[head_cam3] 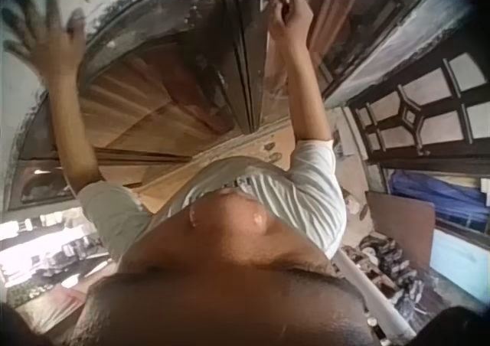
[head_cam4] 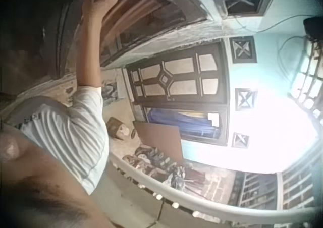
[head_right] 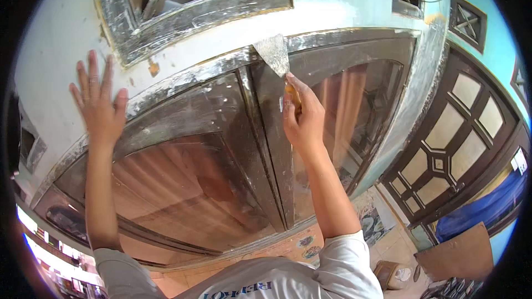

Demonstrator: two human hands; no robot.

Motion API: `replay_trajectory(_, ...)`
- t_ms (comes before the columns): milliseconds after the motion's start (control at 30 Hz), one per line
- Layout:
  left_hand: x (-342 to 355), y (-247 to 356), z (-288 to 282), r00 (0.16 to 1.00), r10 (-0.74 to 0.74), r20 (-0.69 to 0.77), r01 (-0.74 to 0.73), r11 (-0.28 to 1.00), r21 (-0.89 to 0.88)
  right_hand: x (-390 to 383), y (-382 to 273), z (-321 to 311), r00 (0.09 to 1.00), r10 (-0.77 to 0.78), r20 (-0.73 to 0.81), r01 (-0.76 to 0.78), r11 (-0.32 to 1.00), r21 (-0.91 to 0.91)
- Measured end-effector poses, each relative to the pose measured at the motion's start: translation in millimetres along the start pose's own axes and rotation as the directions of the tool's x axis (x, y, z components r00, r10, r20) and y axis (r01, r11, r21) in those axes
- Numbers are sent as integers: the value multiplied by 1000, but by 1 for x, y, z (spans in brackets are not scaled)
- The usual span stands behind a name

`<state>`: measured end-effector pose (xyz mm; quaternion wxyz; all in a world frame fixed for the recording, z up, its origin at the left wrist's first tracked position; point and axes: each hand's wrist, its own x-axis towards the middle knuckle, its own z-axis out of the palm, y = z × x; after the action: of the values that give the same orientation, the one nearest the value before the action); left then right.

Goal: The person applies and smooths filler material around the edge of a wooden cabinet frame built into a wall, using a putty knife.

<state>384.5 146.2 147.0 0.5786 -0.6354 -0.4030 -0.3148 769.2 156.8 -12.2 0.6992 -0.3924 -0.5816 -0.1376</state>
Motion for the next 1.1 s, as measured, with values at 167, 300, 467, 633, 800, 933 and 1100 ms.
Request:
replay_trajectory(167,-11,-91,1,996,-41,-83,48,995,88,25,-31,14,978,175,114,-189,975,119)
replay_trajectory(300,-19,-113,-4,987,-83,-137,95,992,83,4,-39,29,995,-98,-11,98,995,35)
replay_trajectory(467,-19,-103,-6,986,-112,-122,123,989,84,3,-51,53,997,68,35,-72,989,131)
replay_trajectory(633,-23,-107,-8,986,-118,-121,127,989,75,0,-81,61,993,113,46,-119,980,159)
replay_trajectory(800,-21,-102,-5,986,-125,-113,134,989,70,-27,-84,83,999,-30,17,27,987,160)
replay_trajectory(933,-23,-103,-4,984,-137,-113,143,989,46,-2,-106,93,997,-81,6,79,981,177)
replay_trajectory(1100,-23,-107,-10,985,-127,-116,134,990,51,-52,-117,104,989,-75,130,49,981,186)
